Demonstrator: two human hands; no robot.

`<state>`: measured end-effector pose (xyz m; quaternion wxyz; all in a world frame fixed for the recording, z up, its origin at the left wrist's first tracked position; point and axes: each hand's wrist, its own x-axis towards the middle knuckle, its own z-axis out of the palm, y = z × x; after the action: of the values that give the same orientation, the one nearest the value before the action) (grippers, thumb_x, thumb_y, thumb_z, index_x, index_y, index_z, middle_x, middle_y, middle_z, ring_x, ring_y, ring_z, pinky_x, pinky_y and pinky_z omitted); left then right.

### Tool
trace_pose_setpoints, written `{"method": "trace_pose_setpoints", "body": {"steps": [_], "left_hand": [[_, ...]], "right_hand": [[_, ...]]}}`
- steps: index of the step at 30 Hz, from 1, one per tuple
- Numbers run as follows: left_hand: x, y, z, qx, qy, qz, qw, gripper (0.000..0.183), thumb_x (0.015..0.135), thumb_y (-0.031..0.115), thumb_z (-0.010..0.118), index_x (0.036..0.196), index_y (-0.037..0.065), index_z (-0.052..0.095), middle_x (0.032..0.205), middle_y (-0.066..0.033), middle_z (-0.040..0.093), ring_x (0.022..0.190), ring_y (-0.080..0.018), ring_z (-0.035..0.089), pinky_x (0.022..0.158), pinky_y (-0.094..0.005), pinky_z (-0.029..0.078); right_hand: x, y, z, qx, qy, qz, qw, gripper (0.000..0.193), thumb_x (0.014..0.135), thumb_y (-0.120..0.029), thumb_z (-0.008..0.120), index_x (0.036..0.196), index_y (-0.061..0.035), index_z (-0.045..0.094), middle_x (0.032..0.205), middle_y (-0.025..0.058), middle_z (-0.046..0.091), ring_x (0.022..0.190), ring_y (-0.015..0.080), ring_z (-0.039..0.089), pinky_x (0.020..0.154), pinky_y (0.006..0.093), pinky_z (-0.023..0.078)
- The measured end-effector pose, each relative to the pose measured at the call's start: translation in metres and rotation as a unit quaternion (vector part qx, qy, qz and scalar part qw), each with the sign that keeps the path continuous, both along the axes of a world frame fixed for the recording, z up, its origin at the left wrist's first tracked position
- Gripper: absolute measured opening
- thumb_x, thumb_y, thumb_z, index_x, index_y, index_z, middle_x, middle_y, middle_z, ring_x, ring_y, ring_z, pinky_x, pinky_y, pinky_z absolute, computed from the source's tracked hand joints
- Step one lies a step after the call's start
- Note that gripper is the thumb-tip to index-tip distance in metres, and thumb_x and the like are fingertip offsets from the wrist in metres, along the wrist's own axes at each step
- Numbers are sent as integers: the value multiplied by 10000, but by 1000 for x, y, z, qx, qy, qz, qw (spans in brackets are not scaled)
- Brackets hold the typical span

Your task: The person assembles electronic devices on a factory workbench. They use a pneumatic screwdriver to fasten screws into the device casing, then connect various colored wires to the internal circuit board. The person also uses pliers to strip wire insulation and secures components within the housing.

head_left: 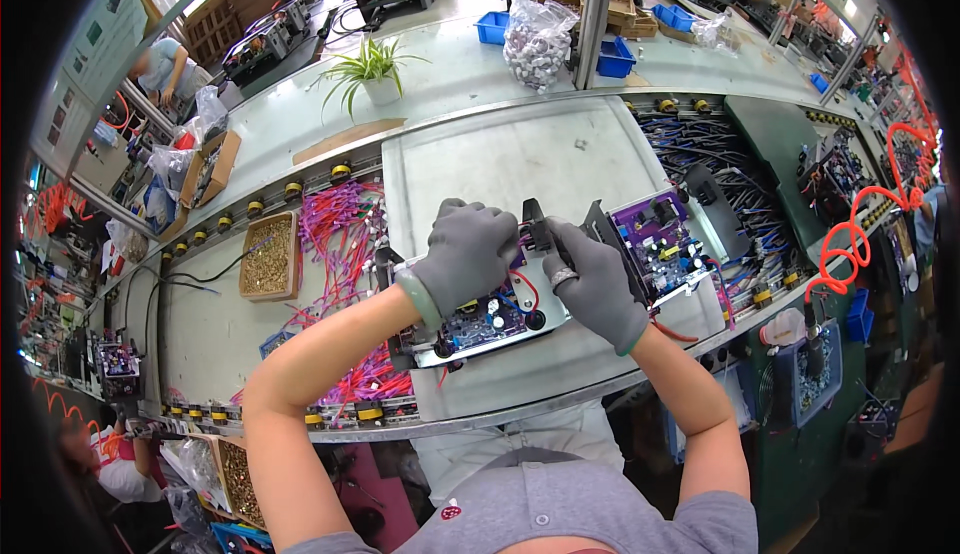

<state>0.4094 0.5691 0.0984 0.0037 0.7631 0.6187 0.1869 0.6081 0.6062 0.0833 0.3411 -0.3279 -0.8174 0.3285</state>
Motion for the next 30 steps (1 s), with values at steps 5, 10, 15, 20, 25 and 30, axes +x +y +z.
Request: {"method": "trace_pose_setpoints", "body": {"steps": [5, 10, 15, 20, 25, 30], "left_hand": [[-6, -6, -6, 25, -36, -11, 999, 52, 787, 159, 676, 779, 112, 655, 768, -70, 671, 786, -280, 648, 783, -417, 457], [-7, -7, -8, 35, -22, -25, 999, 59, 785, 155, 680, 782, 107, 645, 755, -76, 661, 769, -289, 641, 743, -410, 465], [-2, 0, -9, 59, 20, -47, 997, 62, 769, 138, 658, 775, 99, 609, 723, -71, 632, 725, -284, 620, 724, -409, 460], [6, 9, -4, 89, 128, -108, 982, 75, 718, 132, 650, 738, 89, 592, 677, -64, 598, 688, -257, 607, 703, -400, 451], [6, 12, 3, 61, 158, -95, 981, 87, 718, 155, 643, 713, 82, 596, 674, -79, 607, 658, -258, 606, 674, -401, 450], [10, -13, 10, -12, 150, 8, 989, 119, 740, 191, 657, 756, 78, 623, 693, -127, 634, 678, -293, 635, 684, -431, 459]], "right_hand": [[-1, 0, 1, -5, -7, 5, 1000, 386, 889, -63, 601, 1264, 17, 558, 957, 222, 682, 852, 311, 703, 745, 357, 538], [-1, -1, 8, -27, -21, 6, 999, 384, 885, -60, 599, 1260, 19, 563, 965, 224, 681, 864, 329, 698, 749, 365, 537], [-1, -1, 1, 17, -33, -14, 999, 397, 871, -48, 594, 1262, 16, 572, 899, 224, 655, 781, 341, 671, 680, 383, 512], [0, -4, 1, 54, -44, -33, 997, 388, 865, -43, 587, 1248, 18, 585, 805, 215, 614, 674, 342, 624, 606, 402, 469], [-7, -1, 1, 54, -36, -28, 998, 377, 863, -41, 583, 1237, 9, 588, 789, 216, 607, 691, 357, 629, 614, 412, 474], [-8, -6, 7, -34, 30, 42, 998, 554, 809, 34, 494, 1356, -36, 544, 1147, 210, 678, 1018, 303, 689, 864, 359, 521]]}}
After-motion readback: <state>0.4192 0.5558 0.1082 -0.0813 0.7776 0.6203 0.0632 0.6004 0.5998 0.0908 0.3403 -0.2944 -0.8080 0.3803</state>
